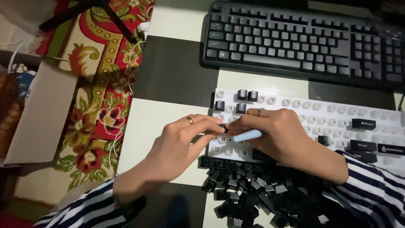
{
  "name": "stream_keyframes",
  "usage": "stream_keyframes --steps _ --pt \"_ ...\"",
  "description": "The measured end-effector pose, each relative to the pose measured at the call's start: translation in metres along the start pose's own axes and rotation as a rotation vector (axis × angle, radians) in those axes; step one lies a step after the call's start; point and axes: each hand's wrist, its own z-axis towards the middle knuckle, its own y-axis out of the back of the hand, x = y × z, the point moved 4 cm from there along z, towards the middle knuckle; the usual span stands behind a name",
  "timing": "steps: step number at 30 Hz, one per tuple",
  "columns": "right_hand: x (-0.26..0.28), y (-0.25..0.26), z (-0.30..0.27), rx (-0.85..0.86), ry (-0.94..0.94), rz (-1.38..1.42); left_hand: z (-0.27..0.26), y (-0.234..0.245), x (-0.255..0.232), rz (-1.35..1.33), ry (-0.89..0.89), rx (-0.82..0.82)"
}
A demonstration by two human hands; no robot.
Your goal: Assemble a mechanical keyboard base by brushing dust and inserting keycaps onto the keyboard matrix board.
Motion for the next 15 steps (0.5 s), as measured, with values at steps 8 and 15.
stream_keyframes --steps 8,15 --pt "0.0046 0.0024 0.0031 0.037 -0.016 -0.118 -0.0016 -0.0005 0.0003 0.090 -0.107 -0.019" --pt "0.0023 -0.0010 0.0040 0.094 -0.044 -0.164 -0.0090 -0.0015 -0.0042 0.189 -0.196 -0.139"
